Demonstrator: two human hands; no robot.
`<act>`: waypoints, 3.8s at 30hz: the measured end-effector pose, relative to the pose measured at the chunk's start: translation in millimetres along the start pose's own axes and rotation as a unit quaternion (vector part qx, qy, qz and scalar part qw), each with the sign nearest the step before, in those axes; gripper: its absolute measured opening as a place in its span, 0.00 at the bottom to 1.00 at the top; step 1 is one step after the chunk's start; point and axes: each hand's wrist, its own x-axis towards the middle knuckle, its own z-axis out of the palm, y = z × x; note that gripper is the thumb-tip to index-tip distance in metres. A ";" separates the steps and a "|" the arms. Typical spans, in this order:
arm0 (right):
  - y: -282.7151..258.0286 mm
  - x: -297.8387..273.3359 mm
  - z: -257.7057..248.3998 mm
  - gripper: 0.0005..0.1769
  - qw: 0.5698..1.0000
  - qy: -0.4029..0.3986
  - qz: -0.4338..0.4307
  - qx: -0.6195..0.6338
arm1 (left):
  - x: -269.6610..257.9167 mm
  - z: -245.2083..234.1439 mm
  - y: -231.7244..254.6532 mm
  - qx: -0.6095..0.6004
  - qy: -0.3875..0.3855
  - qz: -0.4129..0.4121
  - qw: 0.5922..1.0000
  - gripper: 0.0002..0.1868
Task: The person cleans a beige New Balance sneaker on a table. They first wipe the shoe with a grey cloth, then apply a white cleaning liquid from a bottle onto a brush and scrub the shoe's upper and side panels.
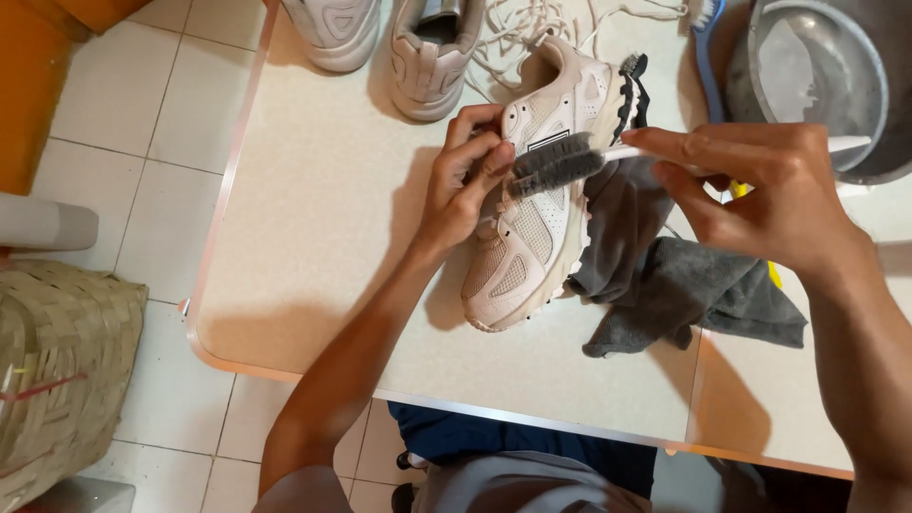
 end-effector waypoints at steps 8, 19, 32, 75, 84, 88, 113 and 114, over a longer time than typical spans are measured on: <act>12.0 3.1 -0.8 0.16 0.999 -0.021 -0.033 -0.020 | 1.1 2.0 -2.8 0.017 0.001 0.019 1.000 0.19; -8.3 15.1 -3.6 0.17 0.995 -0.064 -0.070 -0.023 | 0.5 3.9 9.1 0.044 0.012 0.004 0.999 0.19; -27.4 21.5 -5.6 0.36 0.980 -0.106 -0.135 -0.104 | 1.4 15.2 3.4 0.181 0.047 0.096 0.978 0.22; 29.1 14.0 0.4 0.22 0.987 -0.110 -0.111 0.032 | -2.2 21.6 21.6 0.195 0.048 0.109 0.973 0.18; 18.3 -1.4 5.0 0.32 0.981 -0.154 -0.110 0.041 | 0.8 21.2 24.7 0.189 0.050 0.113 0.974 0.19; 7.1 -5.7 3.7 0.33 0.987 -0.113 -0.113 0.006 | -6.0 25.7 25.3 0.199 0.051 0.111 0.972 0.18; -16.3 2.8 11.3 0.25 0.981 -0.038 -0.123 -0.144 | -4.8 26.3 27.6 0.213 0.052 0.117 0.969 0.19; -20.9 6.4 10.9 0.25 0.981 -0.037 -0.123 -0.146 | -3.7 25.3 28.6 0.213 0.052 0.118 0.969 0.19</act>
